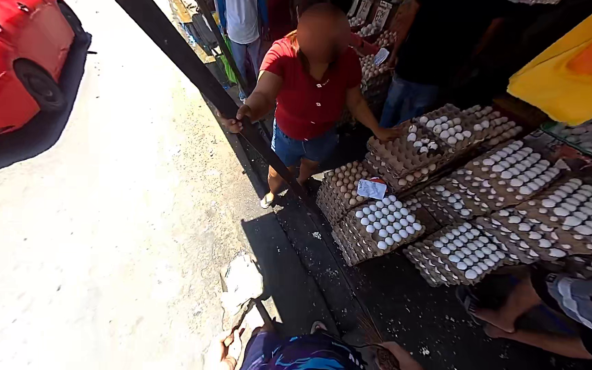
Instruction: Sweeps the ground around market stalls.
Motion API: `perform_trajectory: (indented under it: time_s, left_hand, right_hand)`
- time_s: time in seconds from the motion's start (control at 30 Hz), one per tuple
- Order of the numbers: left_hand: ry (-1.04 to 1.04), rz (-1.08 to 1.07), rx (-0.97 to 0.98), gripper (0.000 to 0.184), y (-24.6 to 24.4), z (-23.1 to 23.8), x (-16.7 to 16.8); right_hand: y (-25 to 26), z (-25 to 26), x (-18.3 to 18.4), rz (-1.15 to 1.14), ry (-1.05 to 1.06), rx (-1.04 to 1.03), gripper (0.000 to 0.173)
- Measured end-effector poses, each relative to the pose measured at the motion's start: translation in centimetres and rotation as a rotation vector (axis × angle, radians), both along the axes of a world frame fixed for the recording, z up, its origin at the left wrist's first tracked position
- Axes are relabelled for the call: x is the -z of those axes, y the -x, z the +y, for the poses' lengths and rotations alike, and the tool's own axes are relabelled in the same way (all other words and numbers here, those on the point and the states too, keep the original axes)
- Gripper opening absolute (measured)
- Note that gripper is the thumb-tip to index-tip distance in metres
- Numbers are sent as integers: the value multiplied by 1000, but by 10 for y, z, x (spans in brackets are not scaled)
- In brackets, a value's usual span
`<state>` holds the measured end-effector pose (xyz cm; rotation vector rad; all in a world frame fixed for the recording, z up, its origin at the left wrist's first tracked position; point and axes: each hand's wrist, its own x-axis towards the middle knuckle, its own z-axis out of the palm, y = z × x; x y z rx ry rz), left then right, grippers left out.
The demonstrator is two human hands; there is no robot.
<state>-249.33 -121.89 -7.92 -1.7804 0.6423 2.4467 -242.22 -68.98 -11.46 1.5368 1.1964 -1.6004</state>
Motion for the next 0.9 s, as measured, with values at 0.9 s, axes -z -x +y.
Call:
perform_trajectory:
  time_s: [0.9]
  left_hand:
    - [217, -27, 56, 25, 322, -318, -46]
  right_hand:
    - [648, -350, 27, -207, -365, -1254, 50]
